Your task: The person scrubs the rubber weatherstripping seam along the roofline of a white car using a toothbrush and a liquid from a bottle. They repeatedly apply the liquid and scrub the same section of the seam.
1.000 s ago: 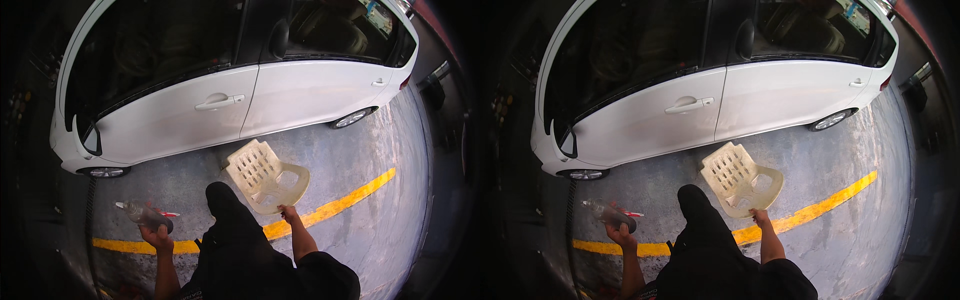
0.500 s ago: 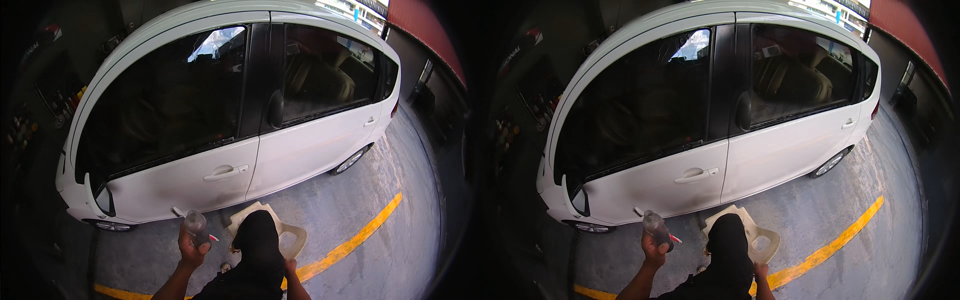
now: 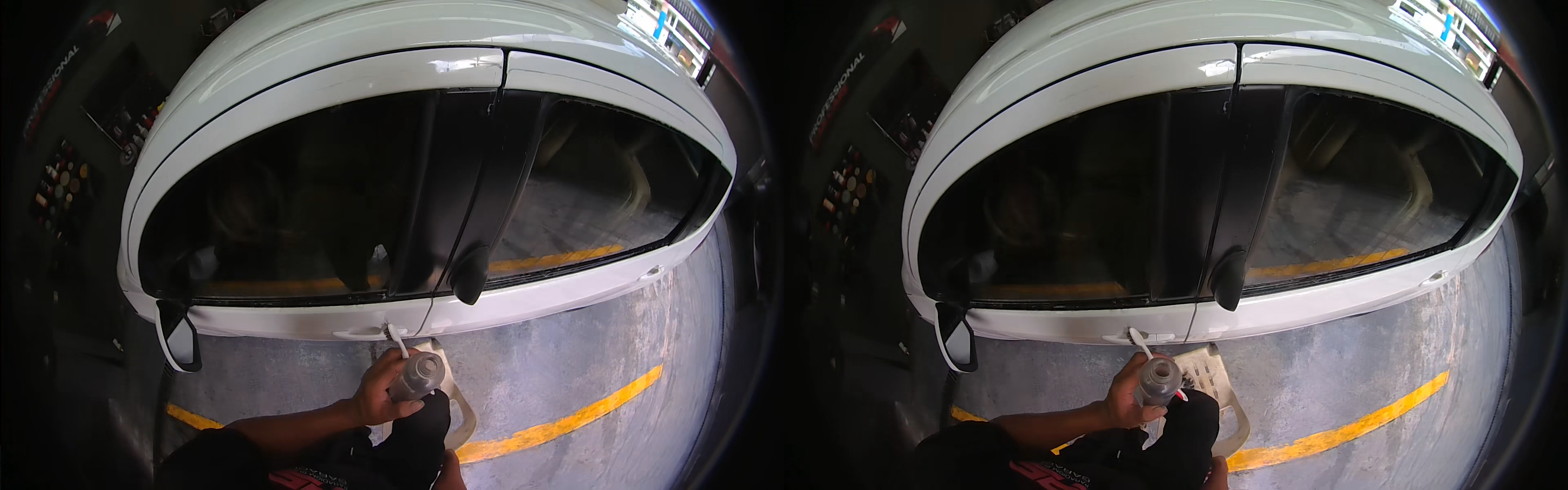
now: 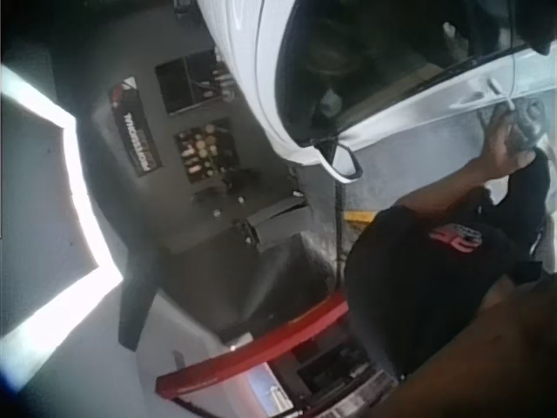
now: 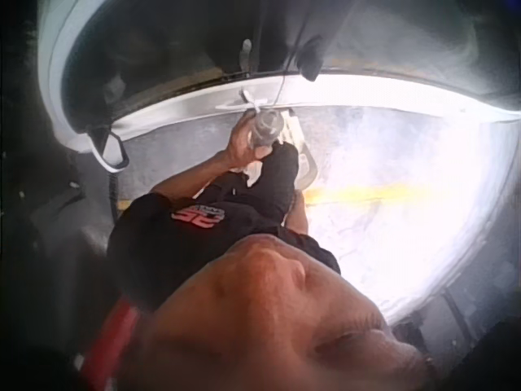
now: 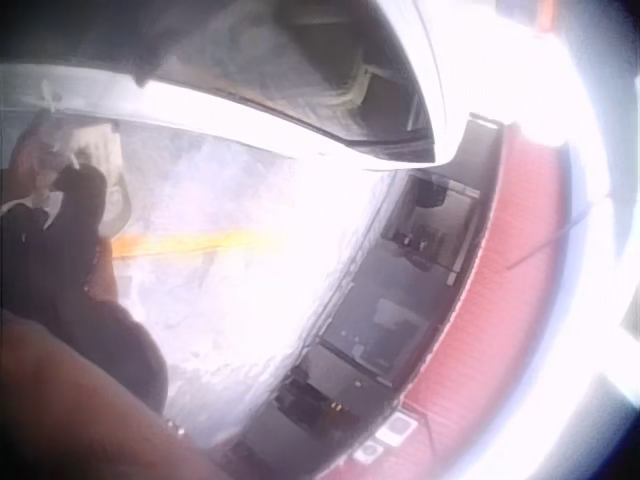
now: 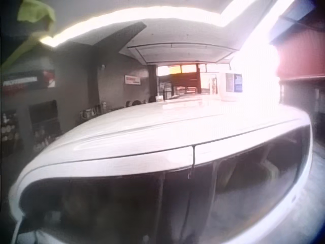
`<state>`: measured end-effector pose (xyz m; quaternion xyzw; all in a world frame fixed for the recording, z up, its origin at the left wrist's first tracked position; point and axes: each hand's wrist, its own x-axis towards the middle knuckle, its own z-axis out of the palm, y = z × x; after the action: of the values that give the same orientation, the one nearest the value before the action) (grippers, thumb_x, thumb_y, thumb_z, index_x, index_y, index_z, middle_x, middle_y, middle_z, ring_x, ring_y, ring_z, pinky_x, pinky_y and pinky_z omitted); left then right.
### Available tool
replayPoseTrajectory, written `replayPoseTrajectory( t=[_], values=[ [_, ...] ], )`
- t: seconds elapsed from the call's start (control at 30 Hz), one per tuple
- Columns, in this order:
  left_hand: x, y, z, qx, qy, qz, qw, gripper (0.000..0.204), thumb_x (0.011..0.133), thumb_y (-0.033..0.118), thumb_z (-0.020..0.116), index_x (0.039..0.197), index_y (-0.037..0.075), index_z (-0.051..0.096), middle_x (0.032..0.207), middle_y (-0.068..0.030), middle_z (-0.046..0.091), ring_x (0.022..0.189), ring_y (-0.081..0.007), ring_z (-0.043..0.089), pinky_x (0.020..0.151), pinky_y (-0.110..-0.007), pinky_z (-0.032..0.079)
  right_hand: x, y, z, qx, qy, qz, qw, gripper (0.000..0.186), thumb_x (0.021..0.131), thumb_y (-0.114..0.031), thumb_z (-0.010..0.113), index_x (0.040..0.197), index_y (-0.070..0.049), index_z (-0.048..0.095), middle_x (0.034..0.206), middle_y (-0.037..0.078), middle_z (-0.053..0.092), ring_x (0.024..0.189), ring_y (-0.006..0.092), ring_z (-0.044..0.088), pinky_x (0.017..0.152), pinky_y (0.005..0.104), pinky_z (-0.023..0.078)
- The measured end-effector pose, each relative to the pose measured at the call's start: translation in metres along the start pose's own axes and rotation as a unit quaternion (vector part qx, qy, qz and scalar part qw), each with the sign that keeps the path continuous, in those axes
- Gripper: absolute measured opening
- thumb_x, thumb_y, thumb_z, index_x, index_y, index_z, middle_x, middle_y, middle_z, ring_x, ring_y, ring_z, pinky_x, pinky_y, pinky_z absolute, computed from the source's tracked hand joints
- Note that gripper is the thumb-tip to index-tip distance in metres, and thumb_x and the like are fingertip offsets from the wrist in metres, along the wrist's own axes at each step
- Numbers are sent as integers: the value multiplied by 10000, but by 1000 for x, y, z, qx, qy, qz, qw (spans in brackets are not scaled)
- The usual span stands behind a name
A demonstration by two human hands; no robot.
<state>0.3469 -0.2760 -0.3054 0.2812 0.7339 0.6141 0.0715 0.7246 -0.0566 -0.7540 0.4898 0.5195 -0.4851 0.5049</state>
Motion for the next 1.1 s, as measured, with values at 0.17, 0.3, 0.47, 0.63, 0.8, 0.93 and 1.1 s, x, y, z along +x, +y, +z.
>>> replayPoseTrajectory(
  t=[0.17,0.3,0.47,0.63,0.8,0.93,1.1],
  values=[
    [52,60,5,-20,-19,22,999,687,822,284,825,1365,-41,557,1381,-221,559,1279,-359,588,1082,-425,465,-255,-203,-73,63,271,-387,879,518,993,-316,697,1367,33,616,1122,209,749,1002,287,722,867,396,559],
    [97,124,-2,-42,-86,60,994,673,836,298,811,1363,-30,552,1358,-207,566,1272,-350,594,1077,-419,466,-501,-311,-69,213,114,-578,780,492,1033,-322,674,1396,7,619,1277,145,698,1115,214,657,959,363,525],
    [130,185,-16,-62,-143,89,984,631,835,289,798,1341,-21,582,1355,-172,567,1248,-321,582,1057,-420,473,-633,-341,-47,158,16,-678,718,362,1043,-174,647,1354,10,657,1316,122,683,1172,178,631,1027,345,502],
    [160,214,-27,-40,-140,151,978,634,794,238,794,1332,-24,584,1330,-179,571,1231,-337,560,1064,-440,442,-657,-346,-48,170,55,-677,714,329,1035,-43,585,1353,5,653,1279,55,683,1116,133,636,964,306,519],
    [178,230,-37,-85,-145,123,978,675,816,279,769,1385,-19,559,1437,-189,520,1356,-350,493,1166,-450,363,-702,-364,-45,152,98,-655,733,303,1067,-67,556,1350,-13,647,1166,32,701,978,90,631,845,262,524],
    [192,228,-49,-134,-117,134,975,758,825,301,775,1456,-7,490,1489,-207,488,1473,-365,415,1198,-468,342,-734,-386,-43,197,127,-642,730,282,1094,-171,571,1317,-29,667,1005,-5,677,806,45,540,709,212,446],
    [210,210,-81,-186,-107,43,976,654,861,308,750,1377,-18,516,1268,-179,590,1186,-280,595,1051,-404,454,-746,-399,-69,201,235,-618,723,245,1078,-233,623,1190,-34,710,853,-21,640,687,38,465,623,217,391]
  ],
)
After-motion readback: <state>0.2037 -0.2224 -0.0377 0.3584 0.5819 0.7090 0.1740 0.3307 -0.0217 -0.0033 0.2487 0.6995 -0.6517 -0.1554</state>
